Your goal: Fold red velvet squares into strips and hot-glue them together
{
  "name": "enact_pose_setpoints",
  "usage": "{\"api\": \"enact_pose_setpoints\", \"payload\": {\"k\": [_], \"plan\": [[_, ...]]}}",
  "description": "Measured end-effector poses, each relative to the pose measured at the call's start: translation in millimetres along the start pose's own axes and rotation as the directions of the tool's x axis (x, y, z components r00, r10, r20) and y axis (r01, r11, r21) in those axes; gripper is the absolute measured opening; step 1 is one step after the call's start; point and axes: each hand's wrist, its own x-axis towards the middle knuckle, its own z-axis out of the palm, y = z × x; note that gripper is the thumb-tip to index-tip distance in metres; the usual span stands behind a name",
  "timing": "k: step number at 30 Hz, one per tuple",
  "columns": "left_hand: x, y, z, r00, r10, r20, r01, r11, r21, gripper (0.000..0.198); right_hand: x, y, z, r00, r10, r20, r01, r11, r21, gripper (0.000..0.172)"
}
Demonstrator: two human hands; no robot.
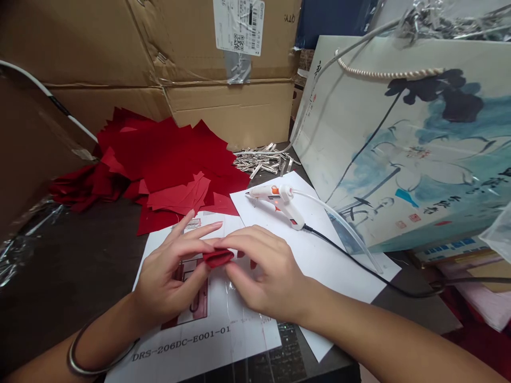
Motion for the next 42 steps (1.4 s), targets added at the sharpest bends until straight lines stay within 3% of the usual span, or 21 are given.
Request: {"api": "enact_pose_setpoints", "payload": {"k": [5,17,24,27,31,37,42], "plan": [[3,0,0.5,0.999,0.012,-0.034,-0.013,0.999,-0.03,0.031,3,-2,-3,0.997,0.077,-0.017,-0.074,0.991,0.112,0.023],[-2,13,1.1,0.996,-0.06,-0.072,0.055,0.996,-0.068,0.023,-1,0,-2,0.998,0.057,0.019,-0.059,0.988,0.143,0.018],[-3,20,4.3,0.958,-0.281,-0.063,0.268,0.95,-0.161,0.016,1,-2,-2,0.992,0.123,0.035,-0.127,0.979,0.16,0.019],[-3,22,5.4,0.946,-0.319,-0.057,0.305,0.936,-0.174,0.015,0,-3,0,0.989,0.148,-0.004,-0.145,0.974,0.173,0.018],[-3,21,6.5,0.952,-0.294,-0.091,0.273,0.944,-0.187,0.018,-3,-3,1,0.984,0.168,-0.055,-0.156,0.972,0.178,0.021],[-3,18,5.4,0.966,-0.169,-0.196,0.122,0.965,-0.232,0.035,-3,-3,0,0.997,0.027,-0.069,-0.017,0.991,0.136,0.03],[-3,18,5.1,0.963,-0.144,-0.226,0.091,0.969,-0.228,0.037,-1,-5,0,0.996,-0.024,-0.081,0.032,0.994,0.104,0.028]]}}
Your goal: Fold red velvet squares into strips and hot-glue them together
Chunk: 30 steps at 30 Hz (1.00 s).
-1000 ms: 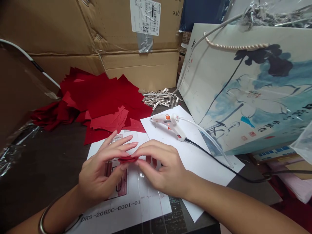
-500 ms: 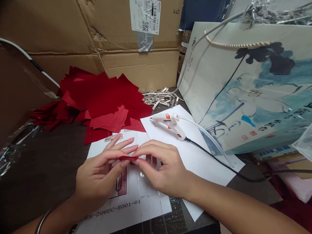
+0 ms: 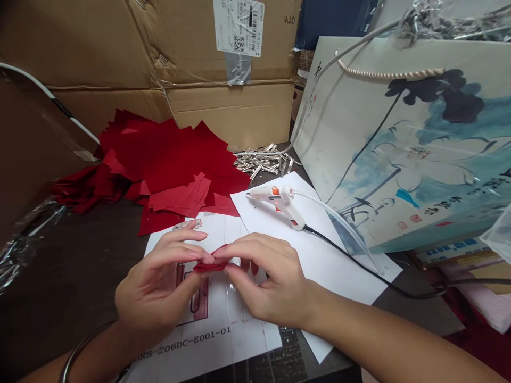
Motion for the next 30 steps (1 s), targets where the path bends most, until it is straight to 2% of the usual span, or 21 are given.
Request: {"api": "enact_pose_setpoints", "payload": {"k": [5,7,10,13,16,19,22,24,26,28,30], "plan": [[2,3,0.9,0.999,-0.023,-0.045,0.026,0.999,0.047,0.033,-2,-3,-1,0.994,0.104,-0.039,-0.107,0.992,-0.073,0.028],[2,5,0.9,0.998,-0.031,-0.051,0.034,0.998,0.058,0.03,-2,-4,-3,0.994,0.099,-0.04,-0.102,0.991,-0.082,0.028],[2,5,-0.1,0.999,-0.015,-0.032,0.017,0.999,0.04,0.032,1,-3,-5,0.999,-0.038,0.002,0.038,0.997,-0.061,0.03],[3,4,-2.2,0.999,0.045,-0.009,-0.044,0.997,0.069,0.032,5,-2,-8,0.981,-0.185,0.064,0.19,0.979,-0.071,0.028],[3,3,-4.0,0.996,0.085,0.002,-0.085,0.984,0.158,0.028,6,0,-9,0.972,-0.219,0.09,0.227,0.97,-0.087,0.025],[2,3,-3.6,0.998,0.054,-0.028,-0.048,0.981,0.187,0.026,5,1,-9,0.979,-0.2,0.041,0.204,0.972,-0.12,0.026],[2,1,-1.4,0.995,0.002,-0.102,0.019,0.98,0.197,0.028,3,1,-6,0.988,-0.133,-0.076,0.118,0.978,-0.171,0.027],[2,0,0.3,0.999,-0.024,-0.04,0.032,0.977,0.213,0.028,2,2,-3,0.988,-0.054,-0.143,0.031,0.988,-0.154,0.026],[3,1,2.0,0.994,-0.048,0.1,0.027,0.979,0.202,0.031,0,2,-1,0.988,0.018,-0.151,-0.036,0.992,-0.12,0.026],[4,3,3.2,0.976,-0.092,0.199,0.058,0.984,0.168,0.032,0,2,1,0.994,0.042,-0.104,-0.051,0.995,-0.083,0.024],[4,5,3.7,0.963,-0.174,0.205,0.147,0.979,0.139,0.022,-2,2,3,0.999,0.042,-0.023,-0.043,0.998,-0.053,0.022]]}}
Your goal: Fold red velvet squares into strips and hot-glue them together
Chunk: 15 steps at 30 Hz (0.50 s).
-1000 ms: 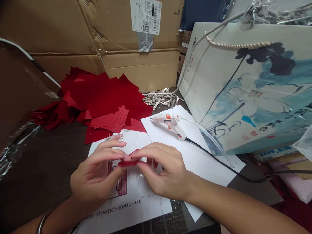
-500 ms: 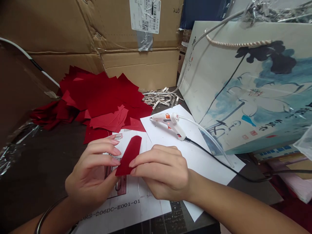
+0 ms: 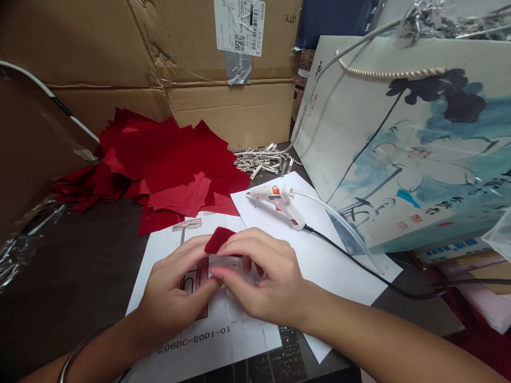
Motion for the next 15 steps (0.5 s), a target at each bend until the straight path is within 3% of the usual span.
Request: {"api": "enact_pose_setpoints", "payload": {"k": [3,6,8,11,13,15], "plan": [[0,0,-0.5,0.982,-0.181,-0.059,0.178,0.982,-0.057,0.01,-2,-2,1,0.995,0.05,0.084,-0.056,0.996,0.064,0.022],[0,-2,-1.4,0.957,-0.277,-0.09,0.262,0.954,-0.147,0.007,-3,-4,-1,0.974,0.225,0.014,-0.225,0.968,0.114,0.019],[0,-3,-2.2,0.953,-0.292,-0.077,0.273,0.942,-0.194,0.007,-1,-3,-3,0.912,0.41,0.014,-0.408,0.903,0.135,0.017],[1,0,-3.2,0.944,-0.329,-0.022,0.313,0.916,-0.252,0.01,5,-1,-6,0.764,0.618,0.182,-0.645,0.737,0.204,0.026],[1,2,-3.7,0.938,-0.346,0.01,0.335,0.899,-0.282,0.012,7,0,-7,0.702,0.651,0.288,-0.711,0.657,0.25,0.026],[1,2,-3.9,0.941,-0.336,0.03,0.33,0.898,-0.29,0.013,8,1,-7,0.681,0.647,0.344,-0.731,0.626,0.269,0.02]]}}
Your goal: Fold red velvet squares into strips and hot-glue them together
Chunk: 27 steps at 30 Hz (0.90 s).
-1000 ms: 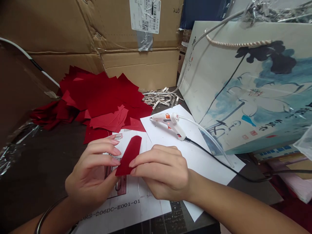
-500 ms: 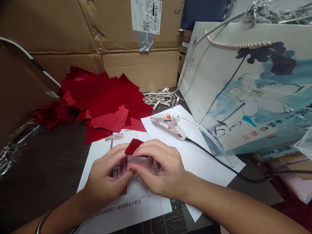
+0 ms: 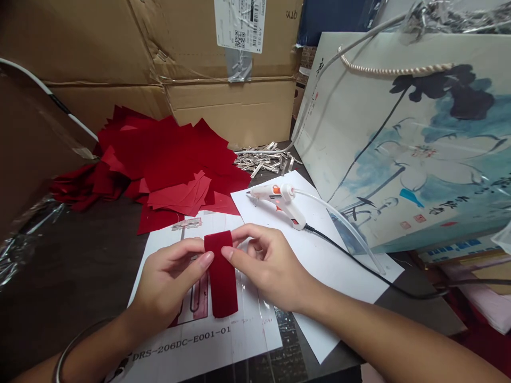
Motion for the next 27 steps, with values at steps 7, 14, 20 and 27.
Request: {"api": "enact_pose_setpoints", "payload": {"k": [7,14,20,27], "plan": [[-1.9,-3.4,0.7,0.998,-0.028,0.056,0.029,1.0,-0.011,0.016,-2.9,2.7,4.3,1.0,0.024,0.0,-0.024,0.997,-0.08,0.019],[-4.4,-3.9,1.9,0.99,-0.102,0.094,0.105,0.994,-0.037,0.017,-4.7,3.8,3.5,1.0,-0.01,0.003,0.01,0.987,-0.16,0.014],[-4.2,-4.1,1.1,0.993,-0.033,0.113,0.029,0.999,0.032,0.02,-6.7,2.0,3.1,0.998,-0.009,0.06,0.022,0.976,-0.215,0.011],[-5.4,-5.0,-0.6,0.983,-0.112,0.146,0.119,0.992,-0.039,0.024,-7.8,1.8,2.6,0.995,0.048,0.085,-0.037,0.992,-0.117,0.023]]}}
